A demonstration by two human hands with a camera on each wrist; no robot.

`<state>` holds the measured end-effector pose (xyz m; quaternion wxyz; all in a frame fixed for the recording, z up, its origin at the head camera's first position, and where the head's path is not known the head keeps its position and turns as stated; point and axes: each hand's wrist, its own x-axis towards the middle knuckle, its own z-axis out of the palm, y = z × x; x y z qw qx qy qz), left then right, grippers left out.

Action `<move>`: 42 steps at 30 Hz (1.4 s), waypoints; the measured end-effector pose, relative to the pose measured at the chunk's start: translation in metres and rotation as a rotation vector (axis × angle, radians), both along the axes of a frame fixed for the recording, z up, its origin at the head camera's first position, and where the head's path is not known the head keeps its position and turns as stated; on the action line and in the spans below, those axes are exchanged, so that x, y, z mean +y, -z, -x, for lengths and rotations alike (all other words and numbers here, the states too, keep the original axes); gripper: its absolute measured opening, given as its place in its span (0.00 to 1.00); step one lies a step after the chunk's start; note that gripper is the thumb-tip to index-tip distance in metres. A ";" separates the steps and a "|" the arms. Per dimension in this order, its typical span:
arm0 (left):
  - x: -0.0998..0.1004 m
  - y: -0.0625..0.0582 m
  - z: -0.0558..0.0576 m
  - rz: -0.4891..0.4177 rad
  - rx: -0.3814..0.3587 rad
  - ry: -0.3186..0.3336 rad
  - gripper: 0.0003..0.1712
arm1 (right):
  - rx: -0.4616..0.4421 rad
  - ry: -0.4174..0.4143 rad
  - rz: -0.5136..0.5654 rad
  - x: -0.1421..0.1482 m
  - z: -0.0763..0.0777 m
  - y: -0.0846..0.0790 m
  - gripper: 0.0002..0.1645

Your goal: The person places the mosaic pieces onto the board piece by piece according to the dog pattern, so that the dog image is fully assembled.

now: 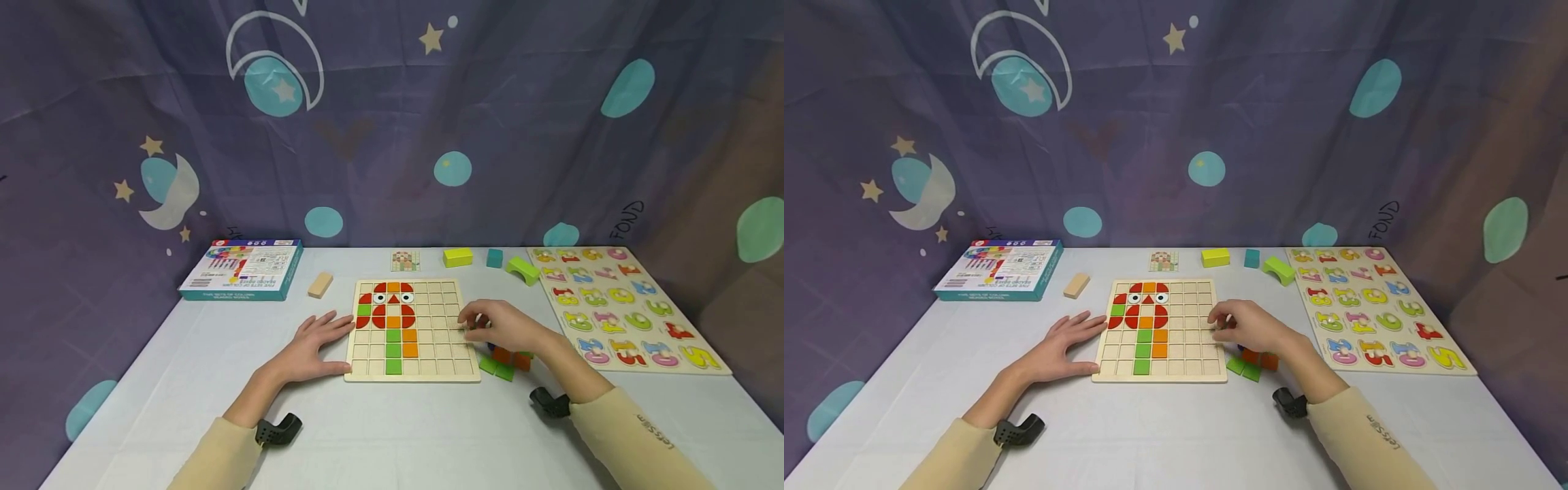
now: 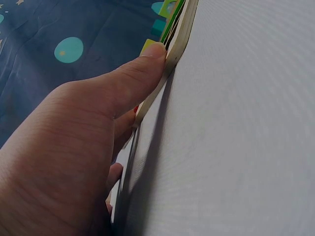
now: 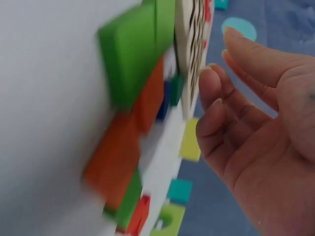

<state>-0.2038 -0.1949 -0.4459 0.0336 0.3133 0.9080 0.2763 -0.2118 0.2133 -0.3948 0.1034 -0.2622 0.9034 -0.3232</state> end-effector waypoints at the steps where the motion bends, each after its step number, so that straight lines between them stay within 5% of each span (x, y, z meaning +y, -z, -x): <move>1: 0.000 0.000 0.000 0.000 0.000 0.000 0.48 | 0.001 0.012 -0.005 0.005 -0.001 0.000 0.11; 13: 0.000 0.003 0.000 0.014 0.009 -0.006 0.48 | -0.043 0.100 -0.123 0.044 -0.012 0.001 0.14; 28: 0.000 0.004 -0.001 0.007 0.003 -0.004 0.48 | -0.063 0.114 -0.212 0.060 -0.026 0.001 0.17; 42: -0.001 0.002 0.001 0.001 0.004 -0.004 0.49 | -0.052 0.084 -0.182 0.066 -0.029 -0.001 0.19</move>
